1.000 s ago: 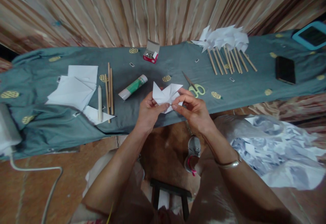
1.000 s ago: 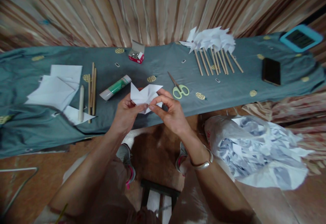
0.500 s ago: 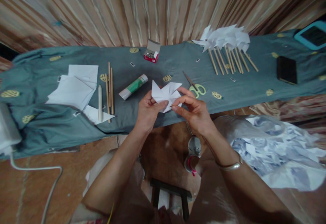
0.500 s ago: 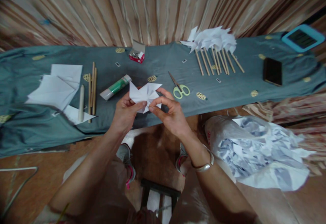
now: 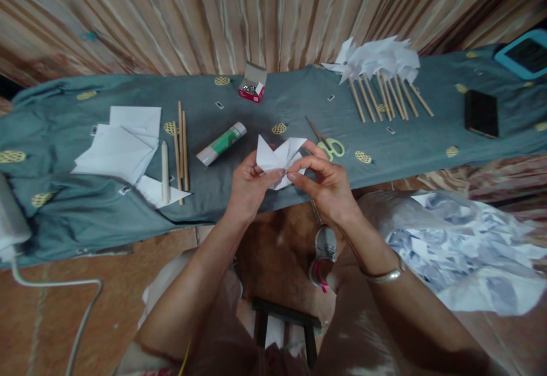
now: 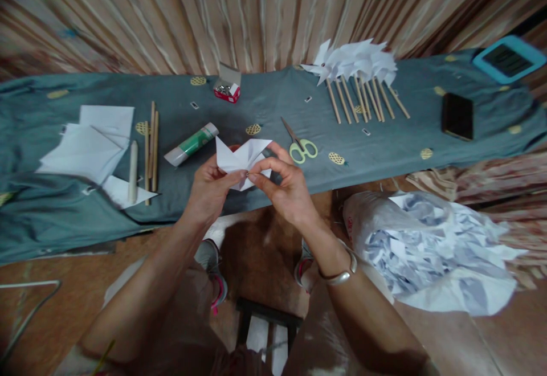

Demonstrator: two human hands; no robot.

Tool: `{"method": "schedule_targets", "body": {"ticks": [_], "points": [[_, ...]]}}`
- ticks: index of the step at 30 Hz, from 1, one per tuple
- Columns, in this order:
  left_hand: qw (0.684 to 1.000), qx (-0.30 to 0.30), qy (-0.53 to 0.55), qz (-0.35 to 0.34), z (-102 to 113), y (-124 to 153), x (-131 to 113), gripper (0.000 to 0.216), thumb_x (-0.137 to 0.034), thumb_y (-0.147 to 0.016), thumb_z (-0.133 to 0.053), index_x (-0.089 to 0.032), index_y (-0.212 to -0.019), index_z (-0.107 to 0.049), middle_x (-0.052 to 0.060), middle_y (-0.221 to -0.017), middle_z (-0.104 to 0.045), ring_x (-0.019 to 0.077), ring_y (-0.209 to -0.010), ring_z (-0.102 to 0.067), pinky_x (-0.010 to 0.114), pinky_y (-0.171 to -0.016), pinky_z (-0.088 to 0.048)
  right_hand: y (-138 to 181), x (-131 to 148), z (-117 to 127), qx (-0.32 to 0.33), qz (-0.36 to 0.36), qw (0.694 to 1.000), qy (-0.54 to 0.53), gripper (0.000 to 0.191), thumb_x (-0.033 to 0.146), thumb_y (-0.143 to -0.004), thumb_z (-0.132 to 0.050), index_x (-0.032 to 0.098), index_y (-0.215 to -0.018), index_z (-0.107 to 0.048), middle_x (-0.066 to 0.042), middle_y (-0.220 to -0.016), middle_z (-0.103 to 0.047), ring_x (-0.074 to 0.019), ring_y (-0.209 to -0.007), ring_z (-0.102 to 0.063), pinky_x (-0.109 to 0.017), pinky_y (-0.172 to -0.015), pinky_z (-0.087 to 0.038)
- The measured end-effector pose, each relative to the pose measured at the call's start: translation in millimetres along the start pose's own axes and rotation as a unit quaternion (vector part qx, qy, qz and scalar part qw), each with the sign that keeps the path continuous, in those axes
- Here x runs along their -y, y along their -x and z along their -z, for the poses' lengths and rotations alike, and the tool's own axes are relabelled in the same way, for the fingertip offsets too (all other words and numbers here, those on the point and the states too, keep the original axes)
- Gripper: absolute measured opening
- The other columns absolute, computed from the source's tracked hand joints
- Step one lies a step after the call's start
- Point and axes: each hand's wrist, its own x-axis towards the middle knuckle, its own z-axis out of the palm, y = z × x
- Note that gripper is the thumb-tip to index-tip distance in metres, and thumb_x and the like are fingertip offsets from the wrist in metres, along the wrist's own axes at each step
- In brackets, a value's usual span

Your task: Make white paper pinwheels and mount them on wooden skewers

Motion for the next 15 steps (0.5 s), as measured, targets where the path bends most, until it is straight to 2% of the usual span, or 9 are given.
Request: {"method": "schedule_targets", "body": {"ticks": [15], "points": [[1.0, 0.008, -0.009, -0.006, 1.4, -0.9, 1.4, 0.048, -0.023, -0.052, -0.087, -0.019, -0.096, -0.067, -0.003, -0.075, -0.071, 0.0136, -0.064, -0.063, 0.026, -0.064, -0.049, 0.2, -4.2, 1.6, 0.0, 0.007, 1.0, 0.003, 0.005, 0.029, -0.078, -0.075, 0.029, -0.081, -0.071, 0.001, -0.123, -0.064, -0.0232, -0.139, -0.042, -0.047, -0.118, -0.027]]}}
